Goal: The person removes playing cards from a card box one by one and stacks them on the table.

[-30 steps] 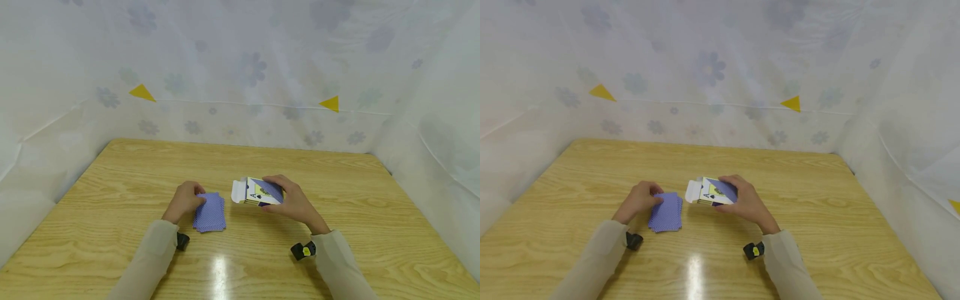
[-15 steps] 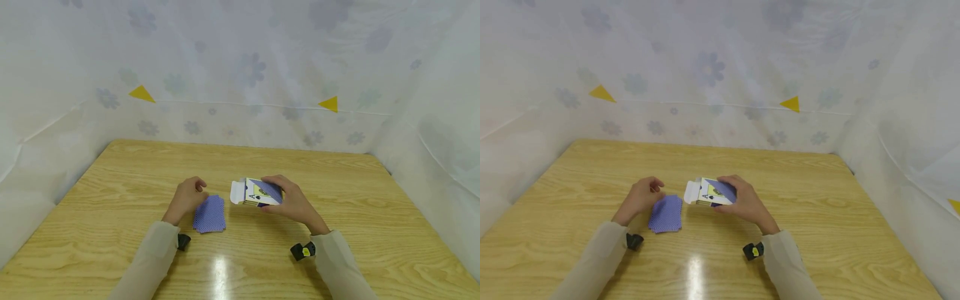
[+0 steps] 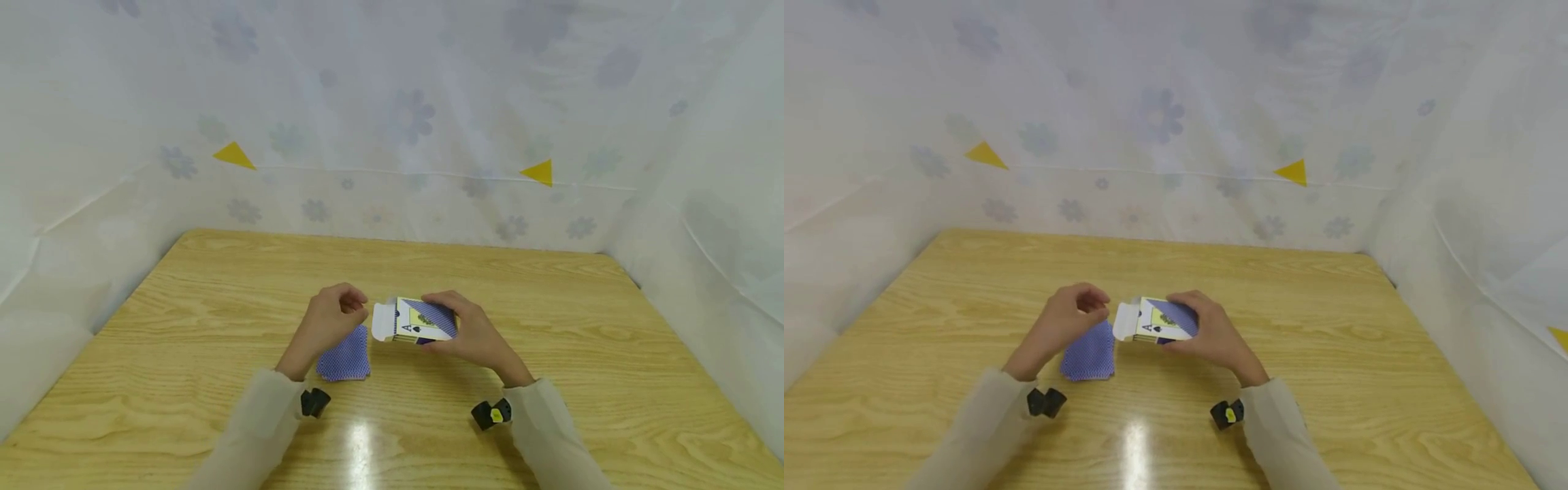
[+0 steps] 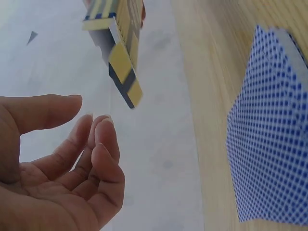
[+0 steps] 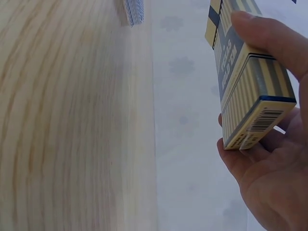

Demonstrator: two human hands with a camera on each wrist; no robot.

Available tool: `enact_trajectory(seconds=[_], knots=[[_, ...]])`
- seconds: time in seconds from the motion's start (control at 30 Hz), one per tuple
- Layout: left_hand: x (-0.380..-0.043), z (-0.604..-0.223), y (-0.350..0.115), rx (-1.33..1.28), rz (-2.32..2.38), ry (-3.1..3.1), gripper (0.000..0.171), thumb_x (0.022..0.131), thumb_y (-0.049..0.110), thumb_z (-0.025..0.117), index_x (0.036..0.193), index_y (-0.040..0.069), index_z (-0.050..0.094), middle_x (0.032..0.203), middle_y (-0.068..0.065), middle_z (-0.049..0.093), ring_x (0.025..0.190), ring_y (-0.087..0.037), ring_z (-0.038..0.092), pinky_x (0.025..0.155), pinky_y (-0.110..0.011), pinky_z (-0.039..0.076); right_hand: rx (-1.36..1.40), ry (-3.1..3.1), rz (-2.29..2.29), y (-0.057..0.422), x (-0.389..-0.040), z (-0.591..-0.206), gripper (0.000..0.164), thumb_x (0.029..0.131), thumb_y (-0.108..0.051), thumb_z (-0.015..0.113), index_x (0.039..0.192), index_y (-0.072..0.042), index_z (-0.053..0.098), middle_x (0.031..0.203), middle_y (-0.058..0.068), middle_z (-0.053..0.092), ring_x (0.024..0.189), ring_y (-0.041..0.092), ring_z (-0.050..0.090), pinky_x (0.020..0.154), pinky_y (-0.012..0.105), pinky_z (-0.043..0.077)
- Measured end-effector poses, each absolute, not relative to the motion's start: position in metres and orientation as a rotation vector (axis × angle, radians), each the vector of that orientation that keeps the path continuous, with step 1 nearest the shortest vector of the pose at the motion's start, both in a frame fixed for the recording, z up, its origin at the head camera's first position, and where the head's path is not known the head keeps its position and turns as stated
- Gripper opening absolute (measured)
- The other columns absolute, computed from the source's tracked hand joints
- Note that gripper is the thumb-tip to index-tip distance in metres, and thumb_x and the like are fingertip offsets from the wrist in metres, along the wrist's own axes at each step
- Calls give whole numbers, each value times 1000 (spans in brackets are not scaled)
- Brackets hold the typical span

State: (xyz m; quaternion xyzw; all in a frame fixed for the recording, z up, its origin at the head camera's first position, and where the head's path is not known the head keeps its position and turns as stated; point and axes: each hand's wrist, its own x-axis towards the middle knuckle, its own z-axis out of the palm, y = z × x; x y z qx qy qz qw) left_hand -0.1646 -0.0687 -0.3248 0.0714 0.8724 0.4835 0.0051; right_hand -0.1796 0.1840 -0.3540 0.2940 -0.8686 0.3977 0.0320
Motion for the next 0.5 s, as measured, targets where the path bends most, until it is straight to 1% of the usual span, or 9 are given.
enact_trajectory(seconds=[0.2, 0.33, 0.5], knots=[[-160, -327, -57, 262, 1530, 2692, 11, 86, 6, 67, 97, 2, 66, 89, -8, 65, 80, -17, 59, 71, -29, 51, 909, -2683, 1223, 183, -181, -356, 72, 66, -9, 87, 131, -9, 55, 126, 10, 57, 107, 23, 55, 86, 34, 47], [-159, -331, -52, 254, 1515, 2670, 12, 87, 8, 67, 97, 2, 67, 86, -7, 65, 77, -15, 58, 66, -27, 49, 921, -2679, 1222, 181, -181, -356, 72, 66, -9, 87, 131, -9, 55, 126, 10, 57, 107, 22, 55, 86, 33, 47], [-158, -333, -50, 239, 1487, 2647, 13, 87, 12, 67, 97, 3, 67, 85, -6, 65, 76, -15, 57, 65, -27, 48, 930, -2682, 1226, 179, -180, -356, 73, 66, -9, 87, 131, -9, 55, 127, 10, 56, 107, 22, 54, 86, 33, 47]])
